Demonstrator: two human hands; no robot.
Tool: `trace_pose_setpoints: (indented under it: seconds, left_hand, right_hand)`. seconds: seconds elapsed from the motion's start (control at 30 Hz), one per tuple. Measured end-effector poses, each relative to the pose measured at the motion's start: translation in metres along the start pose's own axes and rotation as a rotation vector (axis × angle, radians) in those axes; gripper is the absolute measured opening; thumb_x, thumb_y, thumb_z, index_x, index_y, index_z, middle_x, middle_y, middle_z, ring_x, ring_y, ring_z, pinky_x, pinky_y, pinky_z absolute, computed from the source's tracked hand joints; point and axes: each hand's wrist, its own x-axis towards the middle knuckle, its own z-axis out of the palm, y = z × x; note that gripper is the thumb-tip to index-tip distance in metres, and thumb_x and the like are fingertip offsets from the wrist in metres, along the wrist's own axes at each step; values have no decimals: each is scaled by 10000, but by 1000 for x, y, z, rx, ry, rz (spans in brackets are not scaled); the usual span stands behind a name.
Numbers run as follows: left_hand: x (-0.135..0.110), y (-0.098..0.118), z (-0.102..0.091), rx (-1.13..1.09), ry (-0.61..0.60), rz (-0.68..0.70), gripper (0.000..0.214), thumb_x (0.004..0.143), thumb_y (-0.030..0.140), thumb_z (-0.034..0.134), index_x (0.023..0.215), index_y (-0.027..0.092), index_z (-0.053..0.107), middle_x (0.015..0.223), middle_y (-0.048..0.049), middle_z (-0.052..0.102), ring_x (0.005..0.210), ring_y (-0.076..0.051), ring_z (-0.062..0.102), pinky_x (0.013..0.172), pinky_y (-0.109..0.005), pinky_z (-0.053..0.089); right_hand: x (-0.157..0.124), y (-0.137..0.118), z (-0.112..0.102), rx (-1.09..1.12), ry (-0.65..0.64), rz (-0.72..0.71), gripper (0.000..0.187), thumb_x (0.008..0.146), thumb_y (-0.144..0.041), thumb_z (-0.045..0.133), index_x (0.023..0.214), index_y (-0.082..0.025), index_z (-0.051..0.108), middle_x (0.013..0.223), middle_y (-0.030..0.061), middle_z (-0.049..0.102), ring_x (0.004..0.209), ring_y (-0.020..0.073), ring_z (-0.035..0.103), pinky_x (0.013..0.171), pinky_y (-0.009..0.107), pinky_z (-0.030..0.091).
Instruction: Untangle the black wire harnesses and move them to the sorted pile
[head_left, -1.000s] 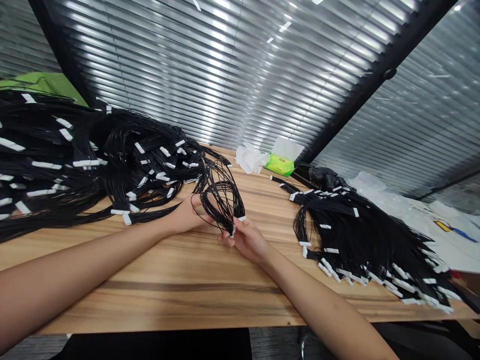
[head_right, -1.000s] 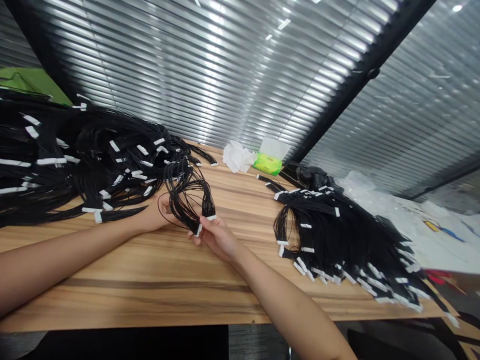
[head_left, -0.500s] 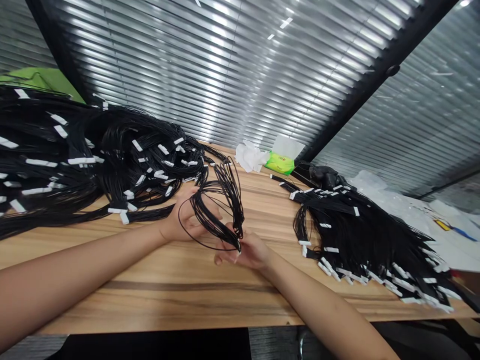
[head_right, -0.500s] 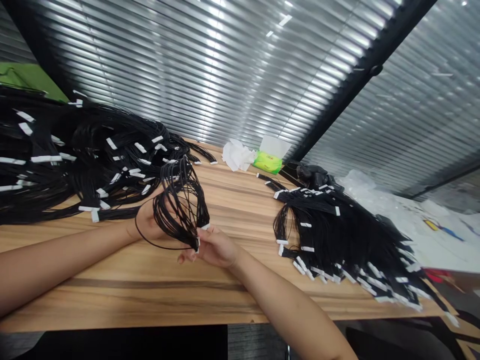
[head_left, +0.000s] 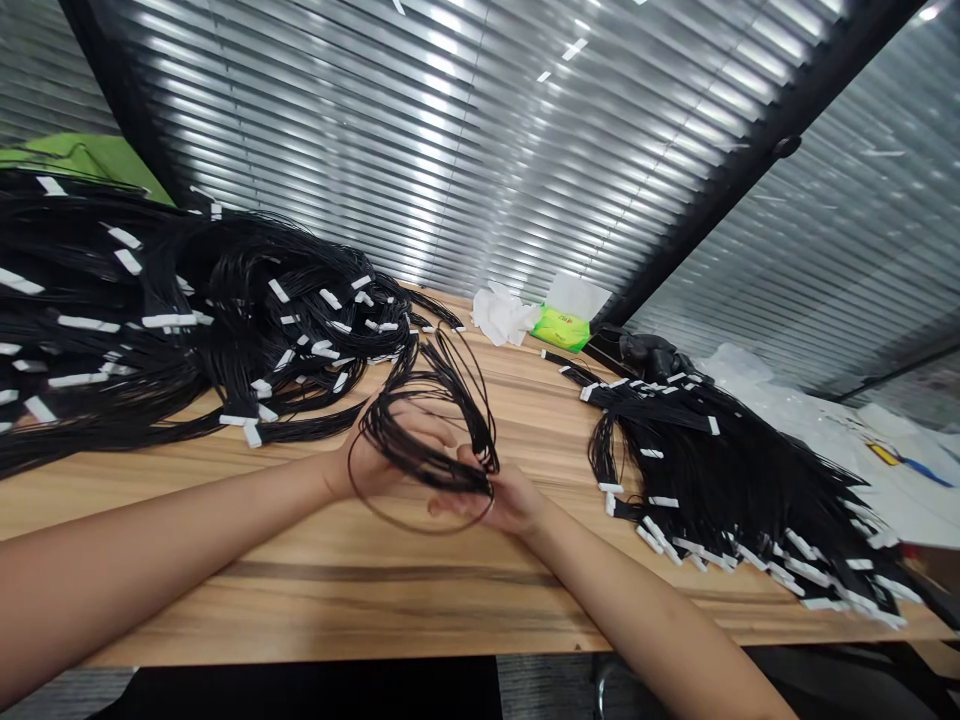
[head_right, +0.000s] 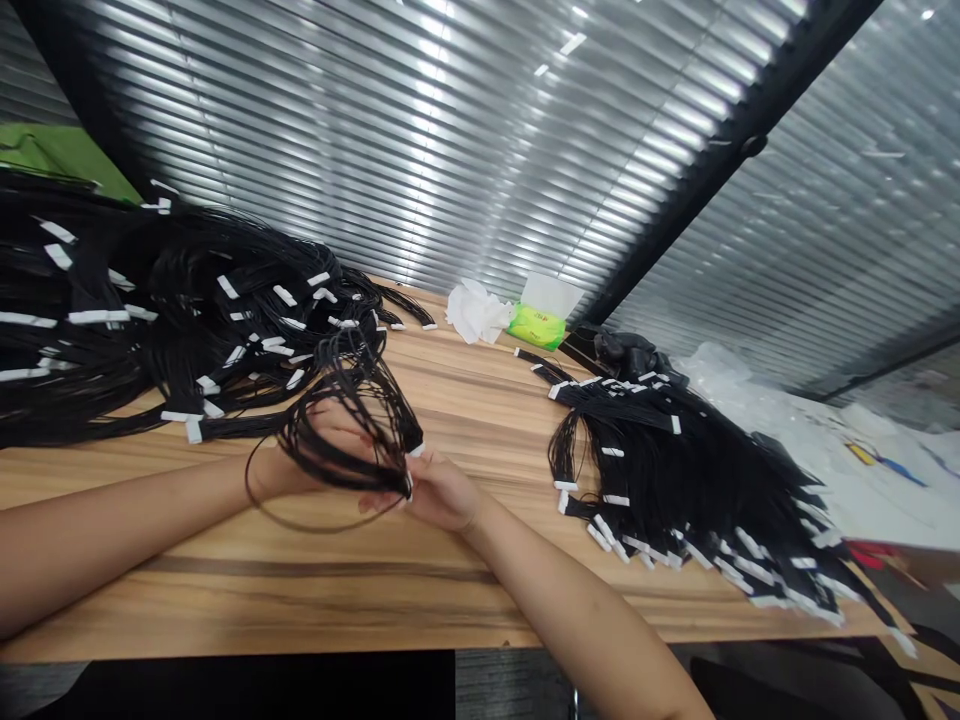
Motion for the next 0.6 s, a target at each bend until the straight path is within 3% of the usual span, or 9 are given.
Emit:
trace_pose_setpoints:
  seconds: [0.1,0.17,0.3,0.43,0.6]
  left_hand:
    - [7,-6,-1,168,150,81,196,706,368,691,584,233,619,679,-21,660,750,-206,599,897,-420,420]
    - [14,-13,-1,217,279,24,251,731,316,671,558,200,532,664,-8,602,720,-171,553,843,-371,429]
    - [22,-28,1,-90,212,-223,235,707,374,681,703,185,543,693,7,563,676,-150,528,702,-303,456]
    - [17,-28,4,-204,221,-157,264,812,431,543,811,178,617,853,-37,634,844,-200,563,830,-344,462]
    - [13,-21,3,-255,203,-111,338,853,494,464,873,185,600,870,-46,626,833,-199,556,775,-322,472]
  right_hand:
    - [5,-2,1,132,162,-137,372,672,-409,768,576,-212,468,549,-53,456,609,131,454,721,329,440]
    - [8,-4,2,196,207,-204,363,720,-385,736,571,-206,457,576,-51,435,614,121,433,732,312,432]
    - [8,-3,6,214,175,-186,350,705,-381,757,584,-202,482,581,-53,431,600,113,412,720,301,423]
    - [7,-1,6,197,190,-168,334,700,-377,762,589,-204,498,569,-53,441,581,116,407,709,310,422]
    - [9,-2,3,190,226,-189,326,724,-369,737,587,-209,488,577,-50,457,565,115,396,703,317,425]
